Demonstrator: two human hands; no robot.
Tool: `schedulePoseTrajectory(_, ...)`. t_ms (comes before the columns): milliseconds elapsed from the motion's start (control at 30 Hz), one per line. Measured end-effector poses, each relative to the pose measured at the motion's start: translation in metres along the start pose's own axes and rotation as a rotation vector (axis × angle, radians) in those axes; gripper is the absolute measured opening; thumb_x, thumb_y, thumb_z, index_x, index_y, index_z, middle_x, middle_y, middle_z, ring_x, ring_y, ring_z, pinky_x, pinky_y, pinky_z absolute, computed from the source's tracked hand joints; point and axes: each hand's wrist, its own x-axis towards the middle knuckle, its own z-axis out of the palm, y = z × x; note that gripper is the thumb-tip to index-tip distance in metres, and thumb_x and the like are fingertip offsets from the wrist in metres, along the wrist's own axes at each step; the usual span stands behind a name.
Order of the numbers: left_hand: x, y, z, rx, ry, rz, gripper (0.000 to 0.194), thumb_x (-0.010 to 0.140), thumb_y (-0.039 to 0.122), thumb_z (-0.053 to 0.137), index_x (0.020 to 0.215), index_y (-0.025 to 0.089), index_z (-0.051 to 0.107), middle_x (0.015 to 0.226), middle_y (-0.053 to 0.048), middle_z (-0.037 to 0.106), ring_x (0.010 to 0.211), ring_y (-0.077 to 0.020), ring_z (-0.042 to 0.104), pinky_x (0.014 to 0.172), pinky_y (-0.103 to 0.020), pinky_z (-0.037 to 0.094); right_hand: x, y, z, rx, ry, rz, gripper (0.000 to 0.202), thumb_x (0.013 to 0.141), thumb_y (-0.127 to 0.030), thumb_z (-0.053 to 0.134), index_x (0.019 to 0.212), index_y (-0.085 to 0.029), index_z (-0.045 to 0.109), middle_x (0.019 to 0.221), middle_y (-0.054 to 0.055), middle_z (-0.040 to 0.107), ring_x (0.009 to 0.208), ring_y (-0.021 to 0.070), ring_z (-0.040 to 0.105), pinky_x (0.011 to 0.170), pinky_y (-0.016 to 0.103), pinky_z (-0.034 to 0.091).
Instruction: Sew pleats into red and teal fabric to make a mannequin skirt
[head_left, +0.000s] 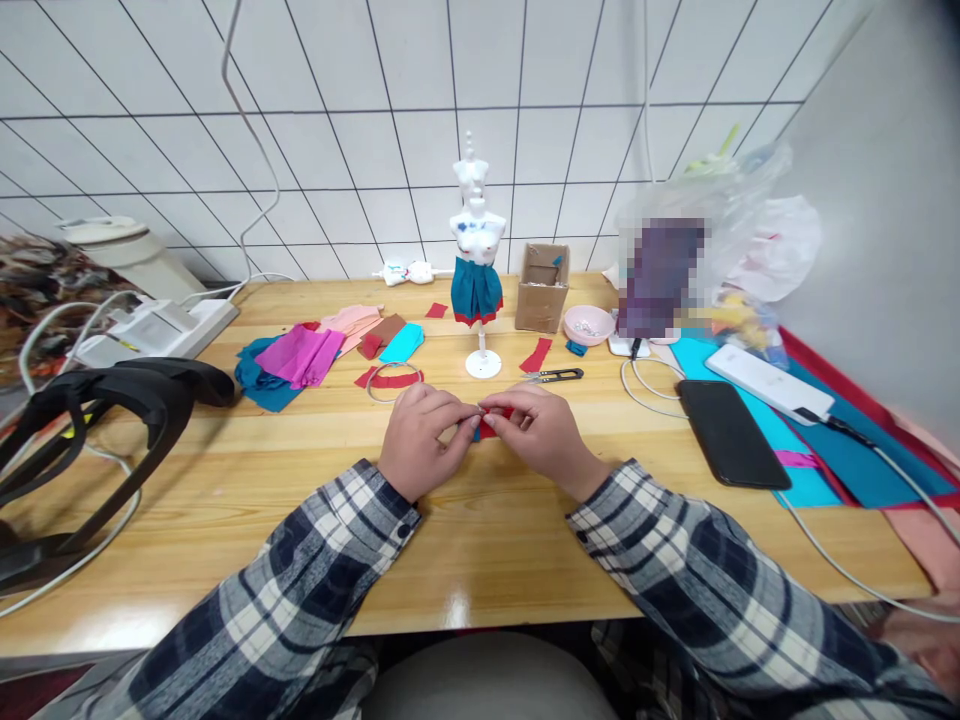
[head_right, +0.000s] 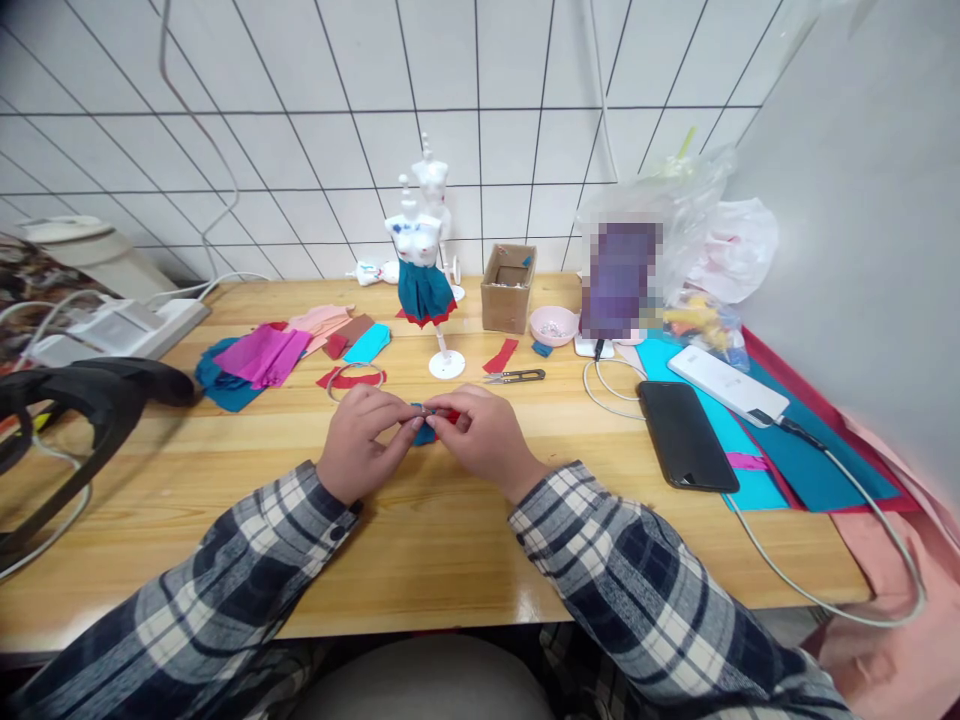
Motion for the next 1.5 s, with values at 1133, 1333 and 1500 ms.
schedulePoseTrajectory(1133, 0.003, 0.009, 0.007, -0.244, 0.061, -0.258, 0.015, 0.077, 0.021, 0.060, 0.062, 0.019, 0.062, 0.064, -0.001, 0.066, 0.064, -0.0152, 0.059, 0.064, -0.029, 0.047, -0.008, -0.004, 0.006, -0.157, -0.015, -0.163, 0.016, 0.088, -0.024, 0.062, 0.093, -0.019, 0.076, 0.074, 0.003, 0.068, 0.066, 0.0138, 0.059, 0.062, 0.026, 0.046)
schedulePoseTrajectory(1333, 0.003, 0.008, 0.006, -0.222, 0.045, -0.189, 0.015, 0.081, 0.022, 0.061, 0.067, 0.019, 0.067, 0.067, -0.002, 0.070, 0.066, -0.0152, 0.062, 0.065, -0.028, 0.048, -0.006, -0.002, 0.004, -0.162, 0.000, -0.158, 0.014, 0.087, -0.022, 0.063, 0.089, -0.018, 0.076, 0.072, 0.003, 0.069, 0.065, 0.0132, 0.059, 0.061, 0.025, 0.046)
schedulePoseTrajectory(1500, 0.002, 0.008, 0.008, -0.171, 0.050, -0.148, 0.015, 0.081, 0.021, 0.062, 0.067, 0.019, 0.066, 0.066, -0.001, 0.068, 0.065, -0.0150, 0.060, 0.065, -0.029, 0.046, -0.006, -0.003, 0.004, -0.163, 0.018, -0.145, 0.014, 0.085, -0.022, 0.063, 0.087, -0.017, 0.077, 0.068, 0.002, 0.067, 0.062, 0.0124, 0.057, 0.058, 0.024, 0.043)
